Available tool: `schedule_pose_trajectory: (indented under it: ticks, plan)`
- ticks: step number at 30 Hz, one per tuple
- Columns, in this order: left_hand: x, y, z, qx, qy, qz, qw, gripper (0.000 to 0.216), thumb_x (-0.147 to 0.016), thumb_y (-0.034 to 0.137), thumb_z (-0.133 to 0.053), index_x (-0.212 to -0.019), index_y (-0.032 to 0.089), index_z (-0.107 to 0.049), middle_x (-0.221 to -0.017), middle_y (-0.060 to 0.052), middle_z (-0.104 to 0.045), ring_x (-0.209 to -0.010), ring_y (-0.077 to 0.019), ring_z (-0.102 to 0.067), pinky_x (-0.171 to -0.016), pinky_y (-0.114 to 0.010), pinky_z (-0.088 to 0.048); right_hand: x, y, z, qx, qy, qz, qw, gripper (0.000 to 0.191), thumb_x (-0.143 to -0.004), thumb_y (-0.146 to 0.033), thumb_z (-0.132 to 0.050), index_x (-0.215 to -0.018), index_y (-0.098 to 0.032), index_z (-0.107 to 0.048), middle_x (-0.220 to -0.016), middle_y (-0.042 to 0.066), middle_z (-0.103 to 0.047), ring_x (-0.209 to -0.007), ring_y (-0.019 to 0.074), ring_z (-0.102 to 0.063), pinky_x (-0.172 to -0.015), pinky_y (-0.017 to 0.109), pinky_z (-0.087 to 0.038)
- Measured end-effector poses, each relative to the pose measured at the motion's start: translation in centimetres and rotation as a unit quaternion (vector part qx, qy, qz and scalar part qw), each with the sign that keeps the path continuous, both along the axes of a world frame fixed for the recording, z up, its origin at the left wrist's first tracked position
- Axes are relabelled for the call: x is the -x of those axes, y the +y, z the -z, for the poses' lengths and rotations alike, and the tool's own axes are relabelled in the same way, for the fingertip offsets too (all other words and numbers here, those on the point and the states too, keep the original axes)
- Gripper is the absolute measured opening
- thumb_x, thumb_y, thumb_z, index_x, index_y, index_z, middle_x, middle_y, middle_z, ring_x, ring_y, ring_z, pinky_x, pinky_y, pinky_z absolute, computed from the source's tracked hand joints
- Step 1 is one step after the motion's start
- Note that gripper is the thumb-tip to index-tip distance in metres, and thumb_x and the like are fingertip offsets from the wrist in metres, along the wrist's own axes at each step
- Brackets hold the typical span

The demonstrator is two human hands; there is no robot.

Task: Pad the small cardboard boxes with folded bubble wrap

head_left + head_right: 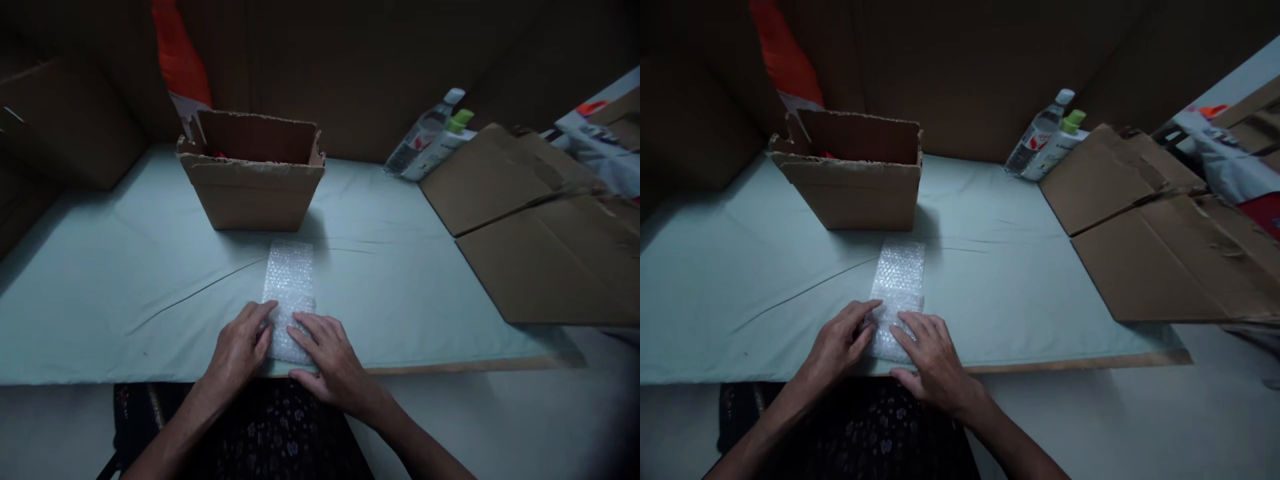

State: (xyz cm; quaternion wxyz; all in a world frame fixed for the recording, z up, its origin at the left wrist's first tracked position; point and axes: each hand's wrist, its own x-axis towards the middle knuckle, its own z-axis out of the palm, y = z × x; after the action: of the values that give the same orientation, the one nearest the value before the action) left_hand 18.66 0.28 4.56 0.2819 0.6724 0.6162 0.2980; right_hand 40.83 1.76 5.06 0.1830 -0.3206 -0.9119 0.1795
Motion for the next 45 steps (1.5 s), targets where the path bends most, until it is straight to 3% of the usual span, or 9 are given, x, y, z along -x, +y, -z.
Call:
schedule_pose_trajectory:
  ticks: [3,6,11,18,23,28,36,41,45]
  plan:
    - [0.5,-0.9,-0.4,-0.058,0.043,-0.042,0.996,0.041,-0.094,0.027,-0.055,-0.135,0.025,-0.058,-0.123,-0.01,-0.06,-0.092,-0.0191,-0.066,-0.08,-0.036,-0.059,0.3,0.1,0.6,-0.002,0.007,0.019,1.0,0.037,-0.092,-0.021,-0.062,-0.129,-0.019,-0.06,-0.139,0.016,-0.062,-0.128,0.0321,-0.055,-0.102,0.054,-0.046]
    - [1.1,-2.3,-0.9,-0.124,0.038,0.026,0.991,0.042,-0.092,0.025,-0.06,-0.134,0.025,-0.057,-0.136,-0.012,-0.056,-0.116,-0.0254,-0.06,-0.097,-0.044,-0.053,0.4,0.8,0.6,0.013,0.064,0.021,0.998,0.031,-0.096,-0.015,-0.054,-0.125,-0.021,-0.063,-0.13,0.011,-0.069,-0.123,0.0278,-0.06,-0.099,0.05,-0.049]
    - [1.1,-3.0,-0.7,-0.121,0.004,0.056,0.991,0.035,-0.095,0.015,-0.053,-0.128,0.024,-0.058,-0.091,-0.003,-0.07,-0.084,-0.0182,-0.063,-0.076,-0.032,-0.053,0.6,1.7,-0.6,0.131,0.148,0.063,0.978,0.019,-0.099,-0.021,-0.055,-0.113,-0.023,-0.068,-0.104,0.004,-0.076,-0.099,0.0202,-0.07,-0.089,0.039,-0.055]
    - [0.4,-1.2,-0.1,-0.096,0.107,-0.032,0.989,0.029,-0.095,0.02,-0.054,-0.122,0.016,-0.062,-0.088,-0.006,-0.07,-0.081,-0.0226,-0.062,-0.077,-0.038,-0.05,0.4,1.6,-0.5,-0.068,0.09,0.087,0.99,0.034,-0.094,-0.022,-0.062,-0.128,-0.024,-0.061,-0.125,0.012,-0.067,-0.114,0.0285,-0.062,-0.092,0.048,-0.049]
    - [0.6,-2.1,-0.9,-0.146,0.08,-0.015,0.986,0.033,-0.093,0.024,-0.058,-0.126,0.016,-0.061,-0.128,-0.015,-0.062,-0.117,-0.0277,-0.057,-0.098,-0.043,-0.048,1.1,2.8,0.4,-0.068,0.043,0.018,0.997,0.027,-0.097,-0.019,-0.057,-0.123,-0.023,-0.064,-0.119,0.011,-0.072,-0.11,0.0279,-0.065,-0.092,0.047,-0.048]
    - [1.2,-3.1,-1.4,-0.142,0.024,0.012,0.989,0.03,-0.095,0.012,-0.052,-0.124,0.018,-0.059,-0.094,-0.006,-0.07,-0.09,-0.0198,-0.062,-0.085,-0.038,-0.049,1.7,3.6,-0.4,0.034,0.089,-0.013,0.995,0.02,-0.1,-0.023,-0.055,-0.117,-0.02,-0.066,-0.097,0.005,-0.077,-0.086,0.0196,-0.07,-0.079,0.036,-0.053]
    - [1.9,0.7,0.1,-0.11,0.146,-0.078,0.98,0.028,-0.096,0.023,-0.053,-0.118,0.011,-0.063,-0.086,-0.008,-0.068,-0.083,-0.0252,-0.06,-0.077,-0.043,-0.049,2.5,3.6,-0.7,-0.069,-0.003,0.013,0.998,0.033,-0.095,-0.029,-0.063,-0.125,-0.016,-0.063,-0.129,0.017,-0.066,-0.116,0.0314,-0.06,-0.094,0.049,-0.05]
    - [1.9,-0.7,-0.3,-0.014,-0.025,-0.148,0.989,0.039,-0.096,0.04,-0.054,-0.126,0.017,-0.059,-0.096,-0.008,-0.068,-0.085,-0.022,-0.063,-0.075,-0.039,-0.053,3.6,4.9,0.3,-0.012,0.032,0.036,0.999,0.026,-0.097,-0.02,-0.058,-0.121,-0.019,-0.066,-0.115,0.011,-0.074,-0.105,0.0264,-0.066,-0.09,0.045,-0.051]
    - [1.5,-2.2,-0.9,0.07,-0.246,-0.217,0.942,0.067,-0.088,0.043,-0.063,-0.147,0.02,-0.04,-0.125,-0.013,-0.064,-0.104,-0.0224,-0.067,-0.086,-0.038,-0.056,4.2,4.8,-0.3,0.167,0.124,0.096,0.974,0.023,-0.096,-0.026,-0.059,-0.116,-0.019,-0.068,-0.106,0.008,-0.076,-0.093,0.0218,-0.069,-0.084,0.038,-0.053]
